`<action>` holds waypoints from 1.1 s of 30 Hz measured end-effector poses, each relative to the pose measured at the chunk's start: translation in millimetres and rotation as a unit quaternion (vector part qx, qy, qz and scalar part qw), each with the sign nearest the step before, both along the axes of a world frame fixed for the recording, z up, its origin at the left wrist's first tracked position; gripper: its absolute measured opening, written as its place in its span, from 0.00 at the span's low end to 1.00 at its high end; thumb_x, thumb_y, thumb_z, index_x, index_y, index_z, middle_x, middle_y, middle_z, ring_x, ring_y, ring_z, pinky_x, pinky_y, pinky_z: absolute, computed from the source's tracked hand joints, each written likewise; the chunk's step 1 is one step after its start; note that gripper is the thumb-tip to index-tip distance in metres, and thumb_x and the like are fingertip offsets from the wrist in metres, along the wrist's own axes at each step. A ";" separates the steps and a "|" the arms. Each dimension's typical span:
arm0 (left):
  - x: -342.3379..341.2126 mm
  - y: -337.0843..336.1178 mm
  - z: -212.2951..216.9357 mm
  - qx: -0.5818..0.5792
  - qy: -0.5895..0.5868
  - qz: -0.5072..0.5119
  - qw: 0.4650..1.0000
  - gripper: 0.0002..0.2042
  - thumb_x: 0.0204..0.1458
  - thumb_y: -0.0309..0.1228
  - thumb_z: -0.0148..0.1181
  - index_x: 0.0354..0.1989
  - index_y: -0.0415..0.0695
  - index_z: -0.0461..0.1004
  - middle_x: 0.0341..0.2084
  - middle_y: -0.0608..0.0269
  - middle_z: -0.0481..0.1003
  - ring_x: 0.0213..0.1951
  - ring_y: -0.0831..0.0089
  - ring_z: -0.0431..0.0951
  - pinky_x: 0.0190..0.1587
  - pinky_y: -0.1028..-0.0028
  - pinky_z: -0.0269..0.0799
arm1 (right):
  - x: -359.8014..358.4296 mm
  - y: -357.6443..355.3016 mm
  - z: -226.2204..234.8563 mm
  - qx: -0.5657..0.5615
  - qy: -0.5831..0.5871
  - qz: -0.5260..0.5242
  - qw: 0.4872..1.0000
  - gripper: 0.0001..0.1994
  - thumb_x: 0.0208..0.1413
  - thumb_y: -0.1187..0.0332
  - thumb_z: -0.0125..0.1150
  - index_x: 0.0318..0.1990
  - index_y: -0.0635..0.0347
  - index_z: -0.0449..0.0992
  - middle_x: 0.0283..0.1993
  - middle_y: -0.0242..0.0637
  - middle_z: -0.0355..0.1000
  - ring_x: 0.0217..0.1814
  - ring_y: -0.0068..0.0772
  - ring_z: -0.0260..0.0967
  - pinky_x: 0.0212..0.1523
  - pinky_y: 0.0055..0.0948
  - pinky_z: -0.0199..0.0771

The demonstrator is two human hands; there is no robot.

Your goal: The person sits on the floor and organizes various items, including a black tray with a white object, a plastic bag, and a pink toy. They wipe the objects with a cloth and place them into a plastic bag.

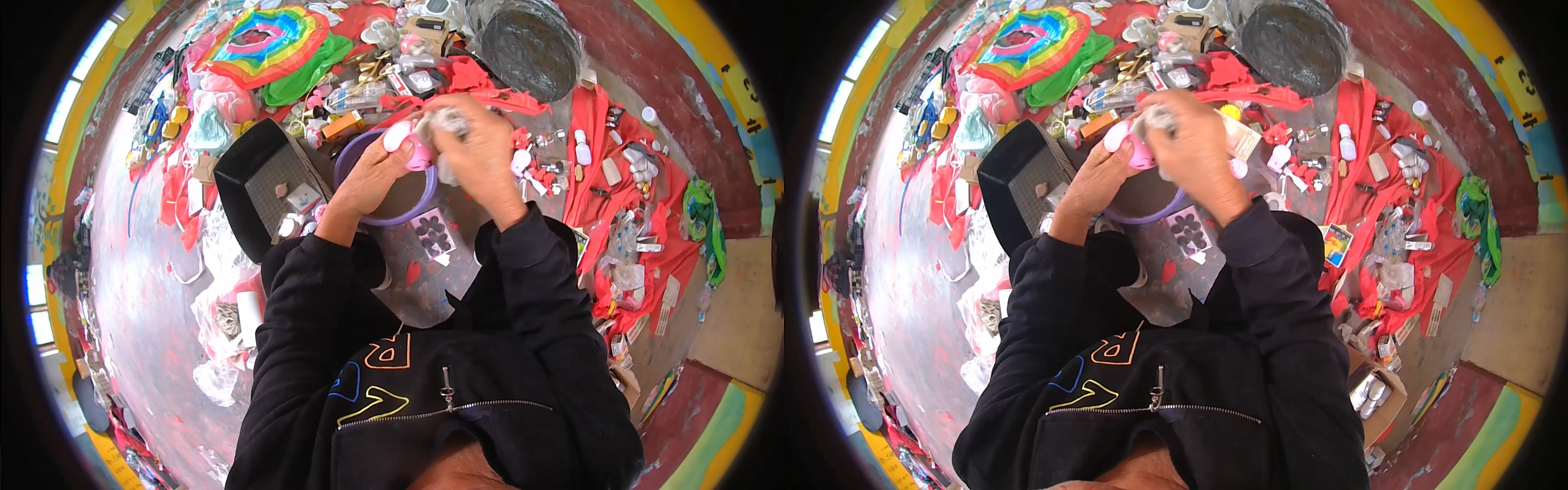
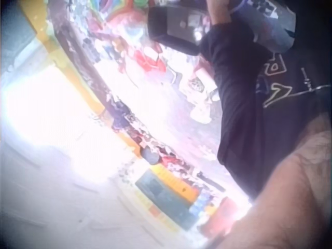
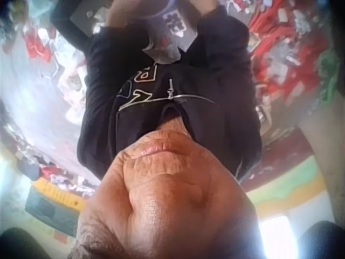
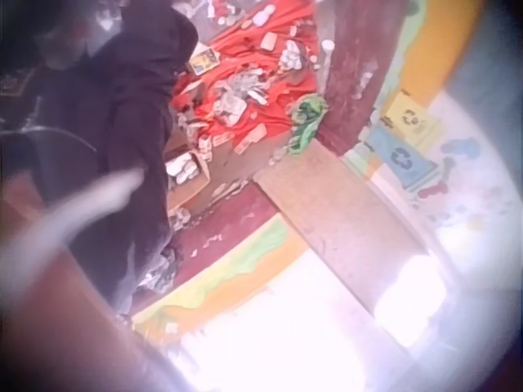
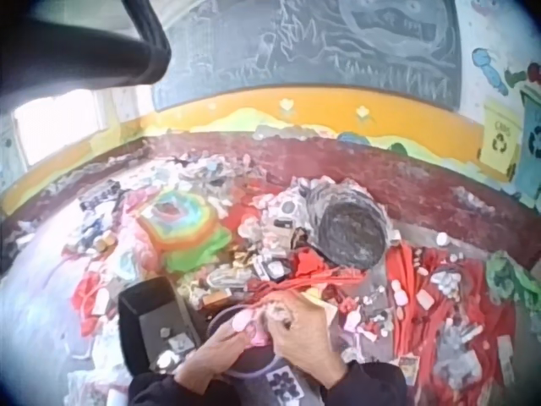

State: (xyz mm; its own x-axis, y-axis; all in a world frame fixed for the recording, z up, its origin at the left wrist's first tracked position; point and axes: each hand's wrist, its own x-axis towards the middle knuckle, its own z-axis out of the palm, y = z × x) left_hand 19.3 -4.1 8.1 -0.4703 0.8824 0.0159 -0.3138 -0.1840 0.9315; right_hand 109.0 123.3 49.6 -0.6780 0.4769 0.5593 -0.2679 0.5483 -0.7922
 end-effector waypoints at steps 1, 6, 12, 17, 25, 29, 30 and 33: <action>-3.4 2.3 -4.2 -0.019 0.108 0.015 0.994 0.19 0.57 0.29 0.43 0.57 0.39 0.56 0.48 0.62 0.65 0.49 0.79 0.63 0.52 0.77 0.59 | -3.9 -7.1 -2.6 0.069 -0.018 -0.042 0.997 0.08 0.40 0.78 0.52 0.32 0.61 0.71 0.29 0.42 0.70 0.30 0.42 0.70 0.29 0.32 0.69; -2.2 4.9 -5.0 -0.042 0.249 0.060 0.966 0.22 0.55 0.24 0.44 0.59 0.39 0.53 0.51 0.60 0.63 0.50 0.79 0.62 0.50 0.78 0.61 | -6.7 -8.8 -9.3 0.078 -0.027 -0.062 0.995 0.13 0.38 0.77 0.53 0.37 0.59 0.70 0.30 0.42 0.71 0.31 0.45 0.69 0.30 0.36 0.68; 0.2 5.1 11.2 -0.029 0.335 0.104 0.936 0.25 0.54 0.22 0.43 0.61 0.40 0.48 0.58 0.60 0.55 0.55 0.78 0.57 0.55 0.79 0.52 | -0.5 12.5 -4.6 -0.007 -0.108 0.065 0.992 0.17 0.37 0.76 0.53 0.39 0.60 0.72 0.31 0.43 0.72 0.31 0.39 0.71 0.32 0.32 0.69; -10.2 1.4 5.3 0.013 0.220 0.090 0.971 0.28 0.53 0.21 0.44 0.62 0.41 0.43 0.52 0.59 0.62 0.51 0.74 0.63 0.54 0.76 0.55 | 8.7 48.2 -5.0 -0.060 -0.165 0.066 0.982 0.15 0.34 0.80 0.52 0.36 0.62 0.74 0.29 0.38 0.73 0.26 0.26 0.70 0.30 0.24 0.69; 3.5 5.2 16.0 0.002 0.276 0.083 0.958 0.30 0.51 0.19 0.45 0.63 0.45 0.44 0.46 0.59 0.64 0.43 0.77 0.66 0.47 0.78 0.62 | 7.0 12.1 6.6 -0.067 -0.055 -0.014 0.996 0.14 0.39 0.77 0.52 0.38 0.61 0.72 0.28 0.39 0.72 0.23 0.27 0.69 0.27 0.25 0.70; 4.8 3.8 14.0 -0.036 0.274 0.103 0.955 0.30 0.48 0.18 0.47 0.62 0.44 0.49 0.46 0.62 0.64 0.46 0.77 0.64 0.50 0.78 0.59 | 2.4 2.2 -4.8 0.084 -0.073 -0.007 0.994 0.15 0.37 0.72 0.55 0.37 0.59 0.72 0.31 0.45 0.72 0.34 0.44 0.70 0.36 0.33 0.69; 3.6 2.8 12.6 -0.043 0.328 0.101 0.939 0.30 0.49 0.18 0.47 0.62 0.43 0.48 0.46 0.60 0.65 0.46 0.76 0.64 0.50 0.77 0.60 | 4.6 9.4 0.0 0.070 -0.129 0.019 0.989 0.15 0.36 0.72 0.56 0.37 0.59 0.72 0.31 0.44 0.72 0.34 0.43 0.70 0.36 0.32 0.69; -3.6 4.7 8.1 -0.034 0.328 0.083 0.940 0.29 0.50 0.19 0.46 0.62 0.40 0.46 0.46 0.56 0.67 0.48 0.73 0.66 0.51 0.76 0.60 | 12.0 40.9 2.3 0.053 -0.210 0.130 0.968 0.13 0.36 0.74 0.56 0.35 0.62 0.73 0.32 0.39 0.73 0.33 0.31 0.70 0.36 0.27 0.68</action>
State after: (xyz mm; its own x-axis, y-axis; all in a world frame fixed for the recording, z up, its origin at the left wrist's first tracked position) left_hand 15.7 0.5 16.2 -0.5097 0.8073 0.2975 0.3606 -0.1136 0.9258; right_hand 121.0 164.1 51.8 -0.9453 0.2143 0.2458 -0.0752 0.5904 -0.8036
